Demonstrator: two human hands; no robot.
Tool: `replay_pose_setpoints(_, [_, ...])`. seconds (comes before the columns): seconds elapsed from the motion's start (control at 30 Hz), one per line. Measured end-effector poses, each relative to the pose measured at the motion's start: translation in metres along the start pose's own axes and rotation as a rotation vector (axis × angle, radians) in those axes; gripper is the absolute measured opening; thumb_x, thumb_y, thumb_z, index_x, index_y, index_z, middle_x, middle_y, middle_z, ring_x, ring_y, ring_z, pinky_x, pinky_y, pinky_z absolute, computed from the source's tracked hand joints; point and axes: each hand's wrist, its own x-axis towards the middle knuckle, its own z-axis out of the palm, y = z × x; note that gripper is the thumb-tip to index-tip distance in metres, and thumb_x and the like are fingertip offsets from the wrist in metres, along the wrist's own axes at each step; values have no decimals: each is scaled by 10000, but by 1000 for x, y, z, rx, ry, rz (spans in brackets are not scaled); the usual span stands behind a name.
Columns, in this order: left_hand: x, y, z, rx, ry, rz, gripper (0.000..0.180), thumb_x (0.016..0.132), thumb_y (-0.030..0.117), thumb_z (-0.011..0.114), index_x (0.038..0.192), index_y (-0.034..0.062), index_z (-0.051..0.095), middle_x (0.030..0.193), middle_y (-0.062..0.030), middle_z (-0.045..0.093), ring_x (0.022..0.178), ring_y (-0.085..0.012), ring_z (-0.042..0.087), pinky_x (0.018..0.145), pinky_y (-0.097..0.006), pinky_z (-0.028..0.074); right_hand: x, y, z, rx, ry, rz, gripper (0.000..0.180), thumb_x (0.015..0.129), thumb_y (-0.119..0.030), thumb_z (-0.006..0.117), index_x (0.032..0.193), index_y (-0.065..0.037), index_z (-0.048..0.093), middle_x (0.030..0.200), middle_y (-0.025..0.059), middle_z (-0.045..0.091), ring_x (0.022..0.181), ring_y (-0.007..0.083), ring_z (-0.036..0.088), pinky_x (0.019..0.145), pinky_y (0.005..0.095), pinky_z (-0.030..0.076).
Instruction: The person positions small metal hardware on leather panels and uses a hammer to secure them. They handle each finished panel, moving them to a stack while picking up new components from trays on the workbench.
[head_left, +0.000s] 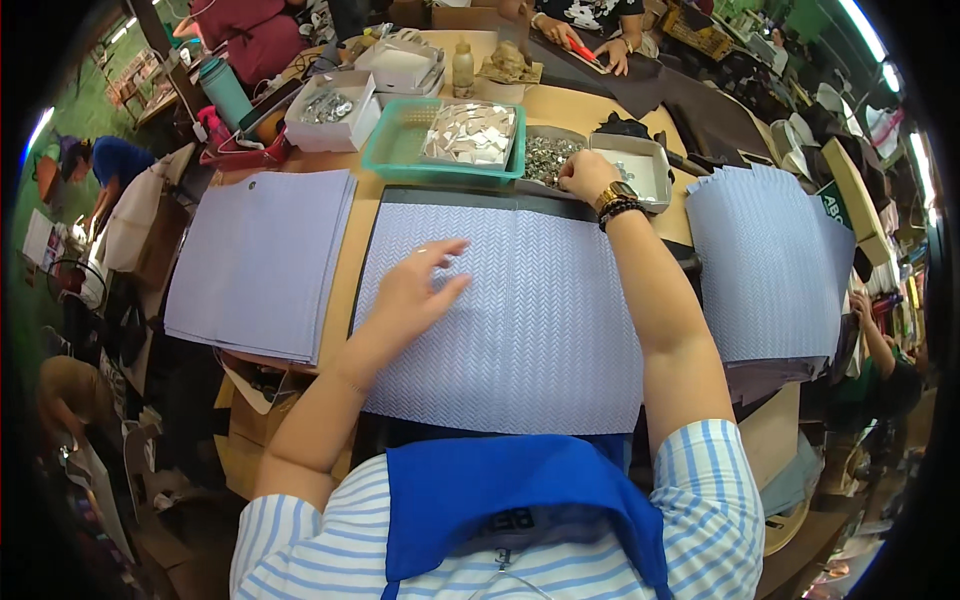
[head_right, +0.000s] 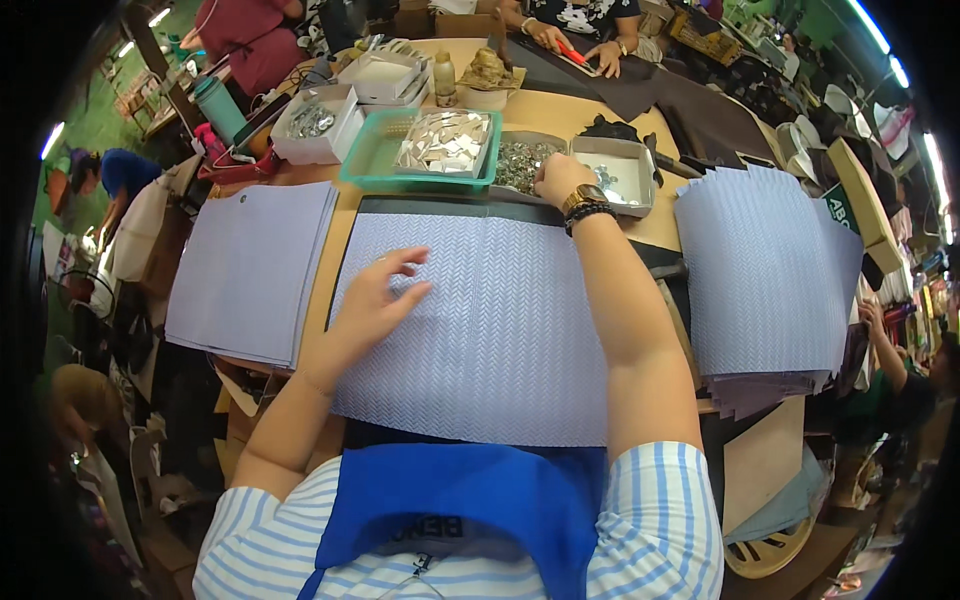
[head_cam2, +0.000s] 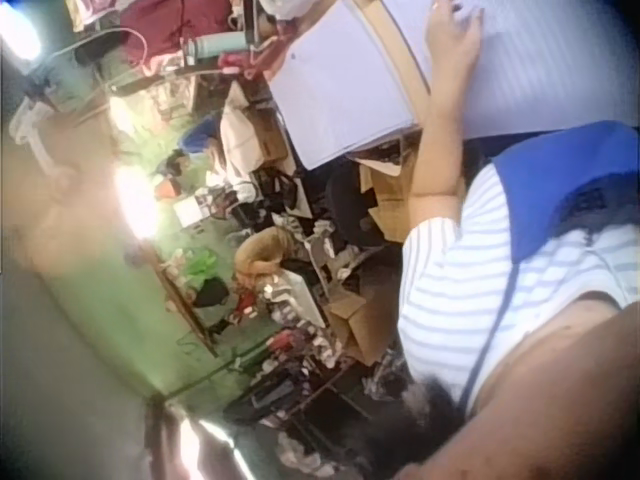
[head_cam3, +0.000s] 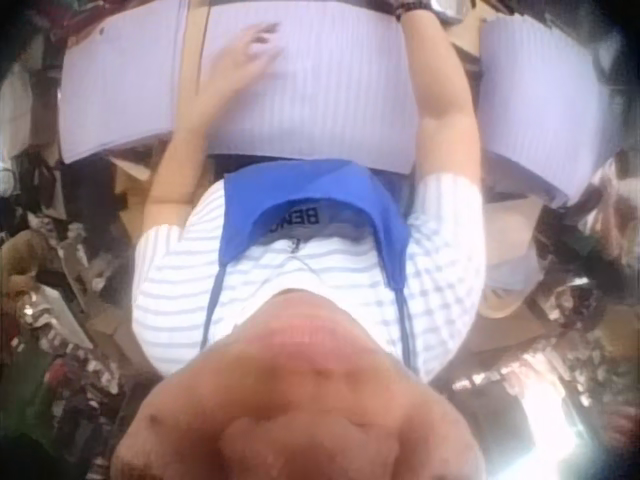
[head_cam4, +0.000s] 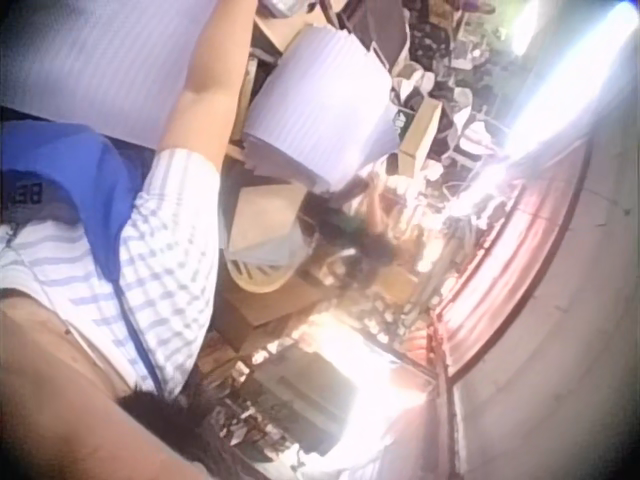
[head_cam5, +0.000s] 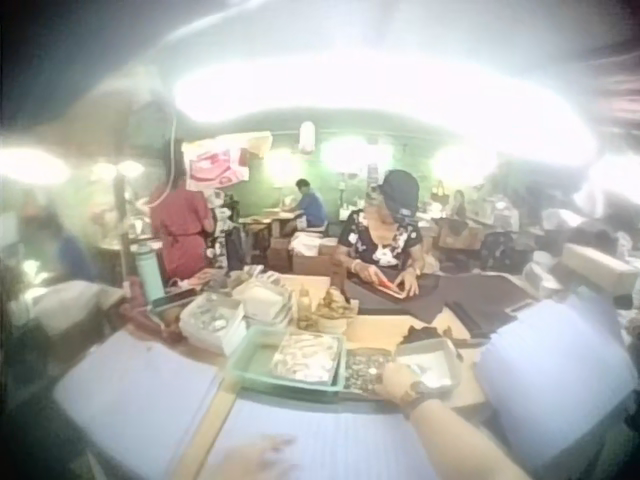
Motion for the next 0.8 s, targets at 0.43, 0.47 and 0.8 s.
replay_pose_setpoints(0.43, [55,-30,88,-736,-22,-71,416,1042,83,638,1450,18,589,1273,-80,698,1076,-114,671,929,-262,549,-111,-59,4,1370,-58,-142,226,964,-136,771,1131,0,703,1011,49,743,879,97,703,738,246,583])
replay_pose_setpoints(0.47, [55,-29,89,-741,-32,-84,416,1042,83,638,1450,18,589,1273,-80,698,1076,-114,671,929,-262,549,-125,-62,7,1434,-115,-128,211,973,-117,764,1141,-6,699,1025,53,743,893,106,707,753,242,590])
replay_pose_setpoints(0.8, [59,-30,79,-768,-153,-170,290,1017,116,708,1280,-7,710,1133,-56,763,1012,-99,695,891,-246,552,-135,-40,25,1713,-436,0,211,996,-131,739,1169,-26,678,1017,49,731,847,110,704,764,240,610])
